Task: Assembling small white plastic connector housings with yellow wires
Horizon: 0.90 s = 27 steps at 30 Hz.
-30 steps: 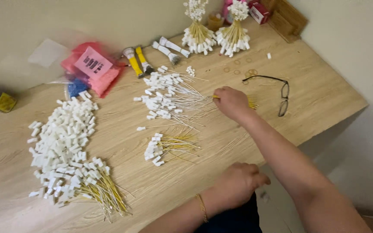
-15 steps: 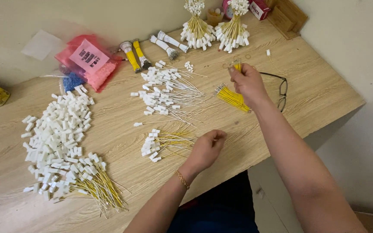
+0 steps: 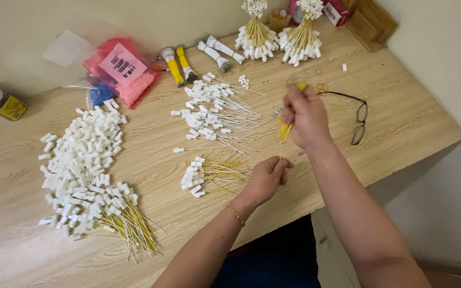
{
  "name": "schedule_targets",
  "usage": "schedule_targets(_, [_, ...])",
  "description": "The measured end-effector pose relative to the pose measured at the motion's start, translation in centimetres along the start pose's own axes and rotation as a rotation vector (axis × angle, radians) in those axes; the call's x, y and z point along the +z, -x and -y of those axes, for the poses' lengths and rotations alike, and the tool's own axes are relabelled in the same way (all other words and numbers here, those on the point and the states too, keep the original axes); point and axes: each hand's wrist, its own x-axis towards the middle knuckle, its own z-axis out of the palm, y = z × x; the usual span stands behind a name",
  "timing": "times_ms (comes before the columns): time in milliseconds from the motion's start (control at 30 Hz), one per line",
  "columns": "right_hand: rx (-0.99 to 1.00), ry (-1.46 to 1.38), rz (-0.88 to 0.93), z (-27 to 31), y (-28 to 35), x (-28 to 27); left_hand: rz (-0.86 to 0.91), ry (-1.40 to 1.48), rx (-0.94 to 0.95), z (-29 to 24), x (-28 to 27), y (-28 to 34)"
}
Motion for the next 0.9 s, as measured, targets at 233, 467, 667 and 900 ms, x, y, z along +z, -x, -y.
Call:
schedule_targets(233, [-0.151, -0.012, -0.237, 1.7, -1.4, -2.5, -0.139, 0.034, -0.024, -0.2, -3.7, 2.1])
schedule_targets(467, [0.064, 0.320, 0.089, -3.6, 4.8, 1.7, -0.216, 0.147, 0.061, -1.4, -4.8, 3.5])
schedule_targets(667, [0.127, 0.270, 0.192, -5.6, 6.6, 3.7, -0.235, 0.132, 0.064, -1.1, -5.7, 4.8])
schedule_targets(900, [0.129, 0.292, 0.205, -4.8, 6.6, 4.8, -0.258, 0.185, 0.067, -1.4, -6.4, 5.8])
